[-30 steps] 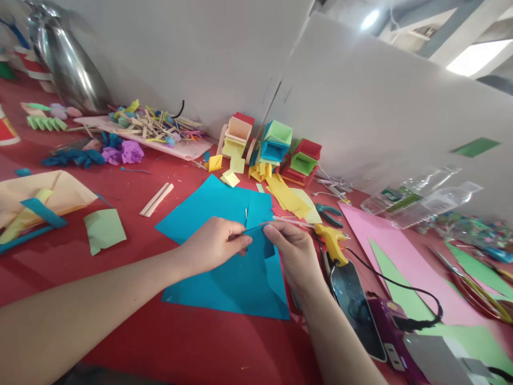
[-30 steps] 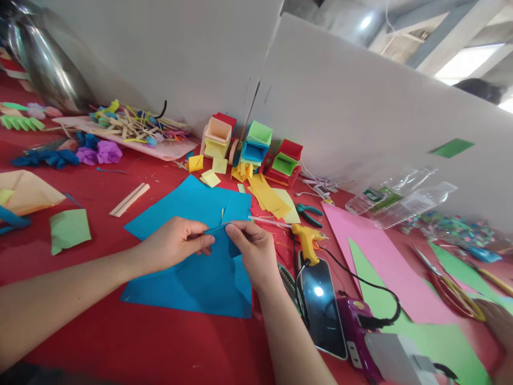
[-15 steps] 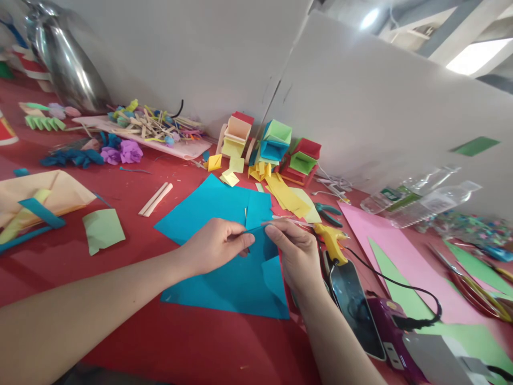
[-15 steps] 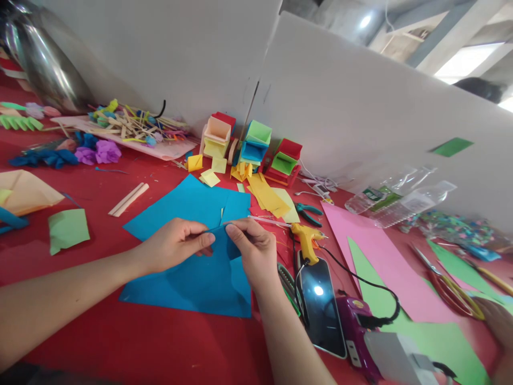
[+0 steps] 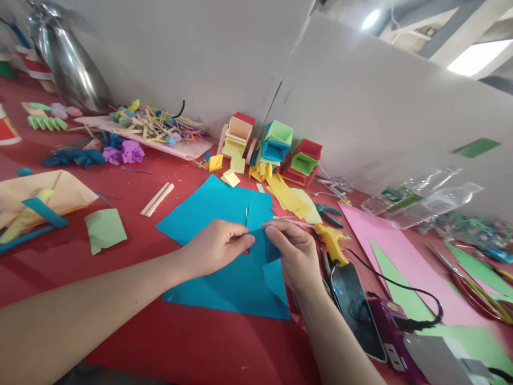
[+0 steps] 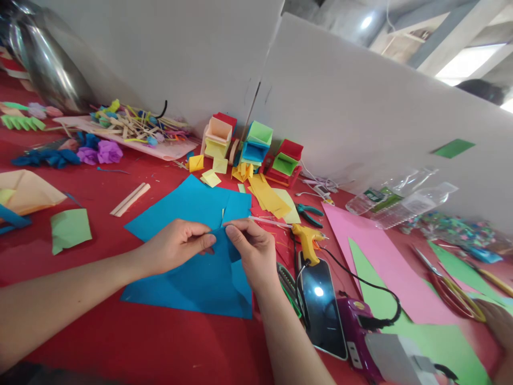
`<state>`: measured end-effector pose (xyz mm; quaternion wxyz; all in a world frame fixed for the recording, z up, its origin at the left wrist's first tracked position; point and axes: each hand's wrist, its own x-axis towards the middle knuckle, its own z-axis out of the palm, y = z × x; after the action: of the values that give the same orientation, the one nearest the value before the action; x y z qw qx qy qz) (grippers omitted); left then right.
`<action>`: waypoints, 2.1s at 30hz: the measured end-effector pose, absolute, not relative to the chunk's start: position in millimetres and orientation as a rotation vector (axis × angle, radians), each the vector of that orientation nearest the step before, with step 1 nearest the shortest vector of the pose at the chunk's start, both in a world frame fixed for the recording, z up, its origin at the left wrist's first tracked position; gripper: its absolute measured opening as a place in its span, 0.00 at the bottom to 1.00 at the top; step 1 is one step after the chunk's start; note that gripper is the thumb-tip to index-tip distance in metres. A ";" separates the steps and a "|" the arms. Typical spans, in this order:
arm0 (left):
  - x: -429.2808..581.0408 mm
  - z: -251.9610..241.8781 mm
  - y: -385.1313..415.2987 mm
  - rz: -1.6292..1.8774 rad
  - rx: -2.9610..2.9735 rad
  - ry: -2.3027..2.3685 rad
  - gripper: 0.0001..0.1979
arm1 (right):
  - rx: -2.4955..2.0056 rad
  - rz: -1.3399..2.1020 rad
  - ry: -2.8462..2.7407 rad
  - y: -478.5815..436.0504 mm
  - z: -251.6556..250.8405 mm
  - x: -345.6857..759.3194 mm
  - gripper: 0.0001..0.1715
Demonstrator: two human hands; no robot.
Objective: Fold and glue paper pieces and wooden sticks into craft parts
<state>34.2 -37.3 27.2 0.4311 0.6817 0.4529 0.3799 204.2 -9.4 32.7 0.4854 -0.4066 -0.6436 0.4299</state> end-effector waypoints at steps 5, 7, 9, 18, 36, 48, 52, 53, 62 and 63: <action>35.2 28.2 -38.4 0.950 1.701 1.111 0.17 | -0.978 1.052 -1.621 -12.4 34.5 201.6 0.03; 34.4 28.7 -38.1 0.954 1.727 1.129 0.18 | -0.979 1.052 -1.641 -13.8 34.2 200.4 0.03; 33.5 29.1 -38.1 0.952 1.762 1.154 0.19 | -0.988 1.051 -1.658 -15.0 34.0 199.8 0.03; 35.9 27.7 -40.6 0.914 1.756 1.123 0.17 | -1.015 0.983 -1.795 -18.7 41.6 201.2 0.06; 27.3 26.0 -26.4 0.937 1.559 1.037 0.15 | -1.106 0.842 -1.876 -8.0 37.7 207.1 0.10; 17.3 33.9 -19.9 1.201 1.603 1.213 0.21 | -1.188 0.602 -1.957 -7.5 41.6 208.1 0.10; 7.7 32.2 -9.6 1.345 1.362 1.212 0.20 | -1.254 0.543 -1.850 -4.6 42.3 211.9 0.10; 7.5 31.4 -9.2 1.335 1.344 1.218 0.20 | -1.253 0.534 -1.825 -5.5 42.2 211.2 0.11; 28.5 30.9 -29.4 1.117 1.401 1.118 0.20 | -1.123 1.238 -1.610 -12.4 29.9 196.5 0.20; 29.2 30.3 -29.4 1.112 1.389 1.100 0.20 | -1.109 1.278 -1.580 -11.7 28.9 196.6 0.18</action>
<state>29.2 -29.4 30.3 0.5012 0.5747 0.4550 0.4599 196.6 -11.7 28.9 0.4018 -0.4387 -0.6250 0.5054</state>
